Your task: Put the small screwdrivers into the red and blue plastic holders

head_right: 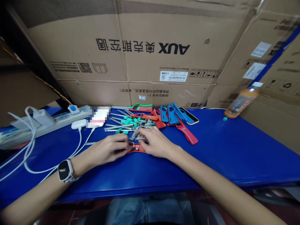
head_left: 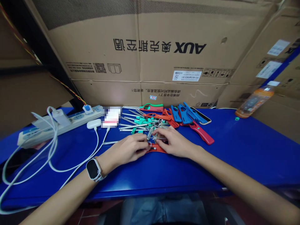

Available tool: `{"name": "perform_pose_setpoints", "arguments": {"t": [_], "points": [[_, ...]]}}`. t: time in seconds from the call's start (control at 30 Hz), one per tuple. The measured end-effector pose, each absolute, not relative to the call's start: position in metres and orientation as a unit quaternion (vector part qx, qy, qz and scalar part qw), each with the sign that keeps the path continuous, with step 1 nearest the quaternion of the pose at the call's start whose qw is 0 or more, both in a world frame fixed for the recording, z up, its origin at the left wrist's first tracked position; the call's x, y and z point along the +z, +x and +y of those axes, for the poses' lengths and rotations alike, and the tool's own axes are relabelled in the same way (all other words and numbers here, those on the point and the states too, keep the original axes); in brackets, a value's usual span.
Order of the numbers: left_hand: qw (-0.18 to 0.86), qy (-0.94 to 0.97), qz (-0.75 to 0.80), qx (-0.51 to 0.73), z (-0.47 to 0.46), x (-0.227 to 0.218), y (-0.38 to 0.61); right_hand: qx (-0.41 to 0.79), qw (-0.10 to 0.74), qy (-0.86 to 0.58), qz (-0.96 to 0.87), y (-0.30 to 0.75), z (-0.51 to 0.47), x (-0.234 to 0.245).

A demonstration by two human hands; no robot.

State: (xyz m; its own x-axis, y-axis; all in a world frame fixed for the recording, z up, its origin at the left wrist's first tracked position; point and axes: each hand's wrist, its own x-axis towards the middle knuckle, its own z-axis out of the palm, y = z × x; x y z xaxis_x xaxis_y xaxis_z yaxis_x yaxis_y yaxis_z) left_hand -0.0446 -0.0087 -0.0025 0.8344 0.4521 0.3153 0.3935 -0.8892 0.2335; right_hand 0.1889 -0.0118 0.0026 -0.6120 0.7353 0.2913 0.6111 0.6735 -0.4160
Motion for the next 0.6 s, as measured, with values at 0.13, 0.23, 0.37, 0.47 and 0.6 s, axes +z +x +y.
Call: {"name": "perform_pose_setpoints", "arguments": {"t": [0.13, 0.23, 0.37, 0.47, 0.6], "points": [[0.083, 0.955, 0.224, 0.173, -0.010, -0.004, -0.043, 0.142, 0.234, -0.381, -0.883, 0.191, -0.014, 0.001], [0.078, 0.957, 0.220, 0.171, -0.012, -0.004, -0.043, 0.128, 0.238, -0.372, -0.888, 0.191, -0.018, -0.004], [0.085, 0.959, 0.216, 0.162, -0.013, -0.002, -0.043, 0.088, 0.218, -0.376, -0.896, 0.189, -0.022, -0.012], [0.105, 0.956, 0.226, 0.155, -0.013, -0.002, -0.044, 0.071, 0.201, -0.381, -0.900, 0.187, -0.023, -0.015], [0.123, 0.953, 0.233, 0.148, -0.012, -0.002, -0.045, 0.060, 0.198, -0.379, -0.902, 0.186, -0.022, -0.017]]}}
